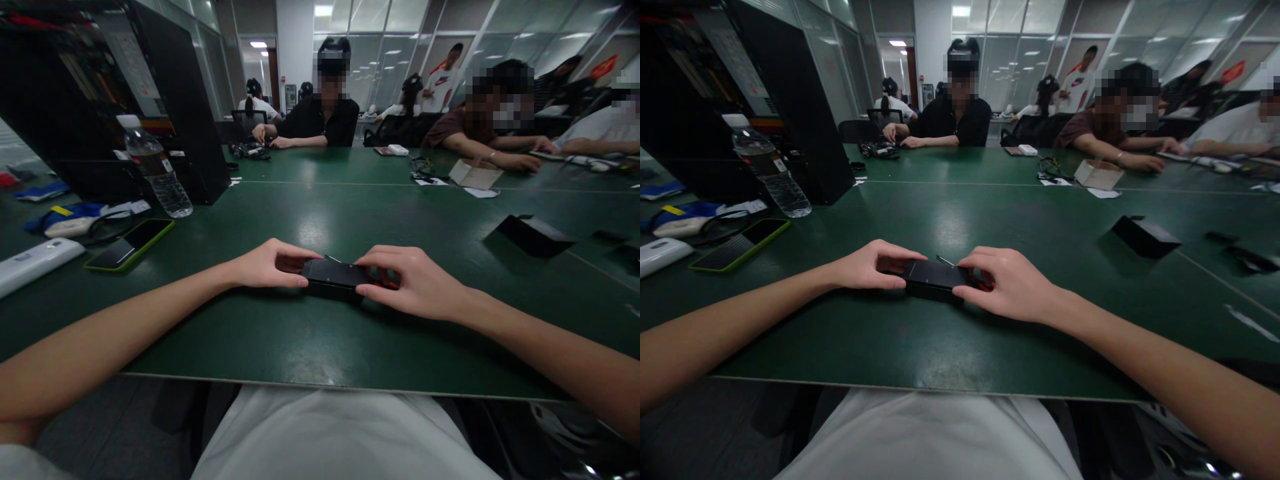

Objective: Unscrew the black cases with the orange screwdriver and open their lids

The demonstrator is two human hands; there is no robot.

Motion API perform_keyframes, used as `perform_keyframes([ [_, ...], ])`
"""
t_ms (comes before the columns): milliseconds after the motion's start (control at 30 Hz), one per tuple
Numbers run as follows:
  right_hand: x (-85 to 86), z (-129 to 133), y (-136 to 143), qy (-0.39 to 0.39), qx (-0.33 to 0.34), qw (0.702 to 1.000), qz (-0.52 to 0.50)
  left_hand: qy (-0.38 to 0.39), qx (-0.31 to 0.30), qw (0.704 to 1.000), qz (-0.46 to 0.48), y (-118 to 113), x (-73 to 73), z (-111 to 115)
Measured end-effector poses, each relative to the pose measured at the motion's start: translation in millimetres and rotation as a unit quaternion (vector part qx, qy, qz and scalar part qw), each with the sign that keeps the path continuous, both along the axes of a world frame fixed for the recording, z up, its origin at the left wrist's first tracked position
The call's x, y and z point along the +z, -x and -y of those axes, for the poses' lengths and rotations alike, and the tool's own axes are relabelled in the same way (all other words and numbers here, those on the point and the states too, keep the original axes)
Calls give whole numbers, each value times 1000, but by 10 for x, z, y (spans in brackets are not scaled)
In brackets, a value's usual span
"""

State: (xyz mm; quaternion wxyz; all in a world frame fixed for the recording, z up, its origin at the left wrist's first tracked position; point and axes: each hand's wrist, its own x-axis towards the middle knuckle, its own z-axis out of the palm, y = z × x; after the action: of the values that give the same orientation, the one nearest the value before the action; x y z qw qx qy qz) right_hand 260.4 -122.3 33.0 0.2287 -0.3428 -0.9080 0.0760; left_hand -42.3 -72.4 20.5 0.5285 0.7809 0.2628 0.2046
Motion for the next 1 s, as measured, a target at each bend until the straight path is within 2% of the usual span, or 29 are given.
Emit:
perform_keyframes([
  [300, -2, -5, -19, 2, 2, 1000, 6, -53, 9, 998, -29, 1, 13, -4],
  [1000, 4, 2, -97, 1, 5, 1000, 17, -17, 10, 1000, -6, -24, -13, 16],
])
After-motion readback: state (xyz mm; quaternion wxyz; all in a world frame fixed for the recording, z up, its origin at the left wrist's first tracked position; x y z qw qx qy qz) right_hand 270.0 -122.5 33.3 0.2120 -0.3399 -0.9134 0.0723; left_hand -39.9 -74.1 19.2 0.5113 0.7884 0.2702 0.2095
